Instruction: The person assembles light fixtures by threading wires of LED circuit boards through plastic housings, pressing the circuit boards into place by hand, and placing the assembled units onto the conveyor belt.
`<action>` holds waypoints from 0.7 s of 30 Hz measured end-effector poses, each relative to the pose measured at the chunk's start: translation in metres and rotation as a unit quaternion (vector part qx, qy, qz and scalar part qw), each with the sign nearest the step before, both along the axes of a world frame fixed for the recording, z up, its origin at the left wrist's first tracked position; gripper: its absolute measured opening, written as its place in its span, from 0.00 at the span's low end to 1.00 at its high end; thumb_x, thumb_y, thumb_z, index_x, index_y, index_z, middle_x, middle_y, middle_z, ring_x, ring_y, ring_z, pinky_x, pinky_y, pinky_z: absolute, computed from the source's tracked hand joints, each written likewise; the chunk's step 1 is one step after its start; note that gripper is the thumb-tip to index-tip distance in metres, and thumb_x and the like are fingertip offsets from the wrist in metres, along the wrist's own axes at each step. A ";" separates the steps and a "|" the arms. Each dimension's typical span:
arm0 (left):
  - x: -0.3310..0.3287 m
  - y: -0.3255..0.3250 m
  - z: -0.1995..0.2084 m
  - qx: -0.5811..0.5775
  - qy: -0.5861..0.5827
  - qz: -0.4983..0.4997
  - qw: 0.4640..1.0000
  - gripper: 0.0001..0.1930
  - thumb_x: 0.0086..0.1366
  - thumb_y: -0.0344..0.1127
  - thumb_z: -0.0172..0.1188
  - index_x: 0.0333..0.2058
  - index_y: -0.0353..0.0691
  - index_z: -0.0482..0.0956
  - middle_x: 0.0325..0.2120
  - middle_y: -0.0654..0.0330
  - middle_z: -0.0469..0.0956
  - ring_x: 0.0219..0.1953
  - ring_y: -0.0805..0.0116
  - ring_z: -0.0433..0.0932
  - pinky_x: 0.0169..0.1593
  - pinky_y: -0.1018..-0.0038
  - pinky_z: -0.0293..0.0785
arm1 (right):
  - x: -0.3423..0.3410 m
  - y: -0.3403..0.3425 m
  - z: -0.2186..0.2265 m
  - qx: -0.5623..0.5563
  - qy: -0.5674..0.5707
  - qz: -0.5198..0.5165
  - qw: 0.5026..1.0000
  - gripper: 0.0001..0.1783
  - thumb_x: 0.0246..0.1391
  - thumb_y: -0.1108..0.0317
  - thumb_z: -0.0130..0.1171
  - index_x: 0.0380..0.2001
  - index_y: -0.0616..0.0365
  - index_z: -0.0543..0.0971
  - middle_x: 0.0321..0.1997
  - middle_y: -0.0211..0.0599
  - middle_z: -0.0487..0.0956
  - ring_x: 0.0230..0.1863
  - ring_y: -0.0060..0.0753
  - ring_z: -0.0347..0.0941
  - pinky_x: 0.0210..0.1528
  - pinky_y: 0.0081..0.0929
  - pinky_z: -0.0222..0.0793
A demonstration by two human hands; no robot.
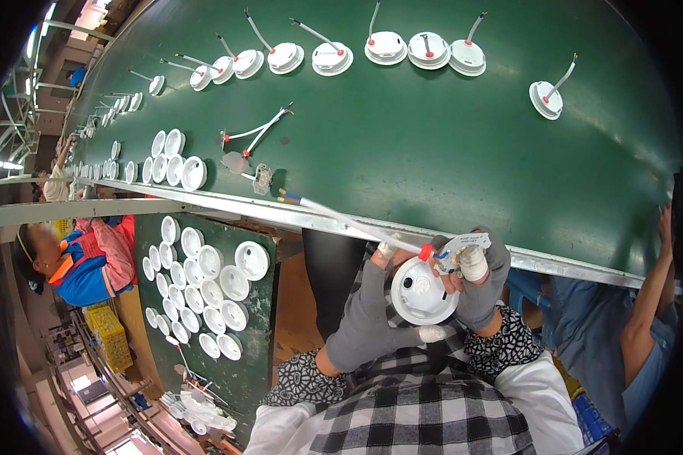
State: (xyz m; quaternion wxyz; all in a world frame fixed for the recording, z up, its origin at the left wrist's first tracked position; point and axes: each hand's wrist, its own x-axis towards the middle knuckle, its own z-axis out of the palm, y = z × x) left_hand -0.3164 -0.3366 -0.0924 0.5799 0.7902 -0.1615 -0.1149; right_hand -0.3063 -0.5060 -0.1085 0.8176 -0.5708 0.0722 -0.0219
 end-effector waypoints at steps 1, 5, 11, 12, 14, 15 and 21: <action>0.001 0.002 0.001 -0.001 0.000 -0.001 1.000 0.57 0.41 0.50 0.77 0.61 0.30 0.48 0.49 0.52 0.69 0.51 0.60 0.72 0.55 0.68 0.68 | 0.001 -0.002 0.001 0.011 0.010 0.028 1.000 0.10 0.50 0.70 0.60 0.34 0.65 0.76 0.30 0.29 0.78 0.32 0.17 0.72 0.36 0.19 0.70; -0.004 0.004 0.000 0.027 0.043 -0.031 0.998 0.57 0.38 0.51 0.78 0.60 0.31 0.53 0.50 0.52 0.67 0.53 0.62 0.71 0.55 0.70 0.68 | 0.000 -0.002 -0.003 0.037 0.022 0.041 0.998 0.09 0.49 0.71 0.60 0.33 0.64 0.76 0.30 0.28 0.78 0.32 0.16 0.71 0.35 0.19 0.70; -0.002 -0.008 0.010 0.047 0.017 0.039 0.998 0.52 0.39 0.47 0.79 0.58 0.32 0.57 0.48 0.53 0.69 0.51 0.61 0.72 0.54 0.69 0.69 | -0.008 0.014 -0.010 0.023 -0.001 -0.084 0.996 0.10 0.49 0.71 0.59 0.34 0.65 0.76 0.30 0.31 0.78 0.31 0.19 0.72 0.34 0.18 0.69; -0.002 -0.010 0.011 0.063 0.013 0.047 0.997 0.48 0.40 0.45 0.78 0.56 0.34 0.58 0.47 0.52 0.70 0.49 0.58 0.73 0.53 0.68 0.70 | -0.010 0.012 -0.015 0.021 0.000 -0.085 0.996 0.10 0.49 0.71 0.59 0.34 0.65 0.76 0.30 0.31 0.78 0.31 0.19 0.72 0.34 0.18 0.69; -0.002 -0.003 0.006 0.033 0.067 0.019 0.997 0.51 0.39 0.48 0.79 0.57 0.33 0.58 0.49 0.53 0.69 0.50 0.62 0.72 0.54 0.69 0.69 | -0.010 0.008 -0.012 0.002 -0.029 -0.004 1.000 0.20 0.46 0.69 0.62 0.41 0.64 0.69 0.35 0.43 0.77 0.28 0.29 0.74 0.28 0.21 0.70; -0.002 0.001 0.005 0.003 0.121 -0.009 0.993 0.54 0.37 0.51 0.79 0.59 0.33 0.58 0.51 0.54 0.68 0.52 0.65 0.71 0.54 0.70 0.68 | -0.008 0.005 -0.008 -0.042 -0.059 0.005 0.997 0.23 0.43 0.69 0.65 0.42 0.65 0.70 0.35 0.39 0.78 0.29 0.24 0.73 0.30 0.20 0.71; 0.004 0.007 0.014 0.056 0.174 -0.055 0.982 0.49 0.39 0.49 0.78 0.58 0.39 0.61 0.47 0.57 0.74 0.50 0.63 0.75 0.53 0.70 0.70 | -0.006 0.004 0.001 -0.042 -0.117 0.041 0.991 0.13 0.55 0.78 0.54 0.44 0.64 0.75 0.36 0.34 0.80 0.36 0.25 0.78 0.42 0.24 0.76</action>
